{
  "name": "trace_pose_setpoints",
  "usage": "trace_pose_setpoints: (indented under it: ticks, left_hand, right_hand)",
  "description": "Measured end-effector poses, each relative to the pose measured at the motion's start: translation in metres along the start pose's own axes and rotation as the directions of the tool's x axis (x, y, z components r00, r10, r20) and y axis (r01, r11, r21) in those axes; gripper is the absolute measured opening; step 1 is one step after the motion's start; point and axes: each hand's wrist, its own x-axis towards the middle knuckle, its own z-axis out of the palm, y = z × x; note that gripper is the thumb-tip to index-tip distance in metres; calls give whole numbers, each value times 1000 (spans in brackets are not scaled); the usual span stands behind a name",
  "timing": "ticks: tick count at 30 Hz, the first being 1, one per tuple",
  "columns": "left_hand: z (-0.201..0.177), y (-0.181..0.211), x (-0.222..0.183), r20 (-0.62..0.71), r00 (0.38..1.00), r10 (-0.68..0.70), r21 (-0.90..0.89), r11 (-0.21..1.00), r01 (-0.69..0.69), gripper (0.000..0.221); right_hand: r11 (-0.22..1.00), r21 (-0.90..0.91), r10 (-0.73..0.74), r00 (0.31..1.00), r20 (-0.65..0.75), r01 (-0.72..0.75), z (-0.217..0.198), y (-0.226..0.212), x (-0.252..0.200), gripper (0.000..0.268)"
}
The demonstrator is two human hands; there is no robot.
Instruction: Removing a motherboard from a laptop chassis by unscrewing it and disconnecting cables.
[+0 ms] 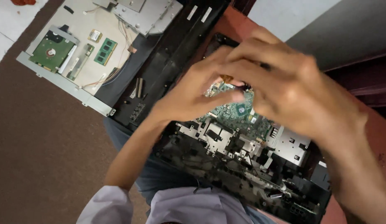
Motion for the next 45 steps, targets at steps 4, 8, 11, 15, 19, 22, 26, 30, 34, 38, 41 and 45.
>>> trace_pose_setpoints:
  ticks: [4,8,11,15,19,22,26,30,34,38,41,45]
  left_hand:
    - [-5,2,-2,-57,997,-43,44,998,46,19]
    - [5,4,11,-227,972,-59,-35,998,53,42]
    - [7,6,18,-126,992,-10,222,974,39,43]
    - [-1,13,7,70,997,-15,-84,996,21,30]
    - [-1,15,10,-138,989,-55,84,994,67,23]
    - [2,21,17,-164,986,-23,148,988,48,24]
    - [-3,24,9,-7,998,-56,158,986,56,19]
    - [2,15,9,-169,983,-78,58,994,89,31]
    - [4,15,15,-152,987,52,271,963,-9,43]
    - [-3,1,4,13,1000,20,50,999,-21,51]
    - [-1,0,3,-181,983,-7,103,994,26,46]
    - [3,9,13,-215,974,74,318,948,-2,27]
  right_hand:
    - [975,222,-37,999,8,34,0,8,-4,56]
    - [996,-76,49,997,-56,-53,-10,-4,-1,41]
    - [985,-162,58,998,-7,-59,-12,-5,0,9]
    - [990,-136,51,995,85,-39,-17,2,-7,50]
    - [999,18,39,999,-16,-39,-20,-1,-4,30]
    - [998,-43,49,995,-83,-53,-16,-5,-2,18]
    - [1000,0,15,1000,13,-15,-19,3,-8,45]
    - [989,145,15,1000,7,-16,-15,5,-3,48]
    - [999,-15,34,994,-108,-36,-10,0,-2,25]
    - [984,177,39,998,-42,-31,-17,5,-2,55]
    - [985,160,-41,993,-113,59,-8,6,-1,36]
    - [994,-75,75,992,-104,-83,-6,0,-1,25]
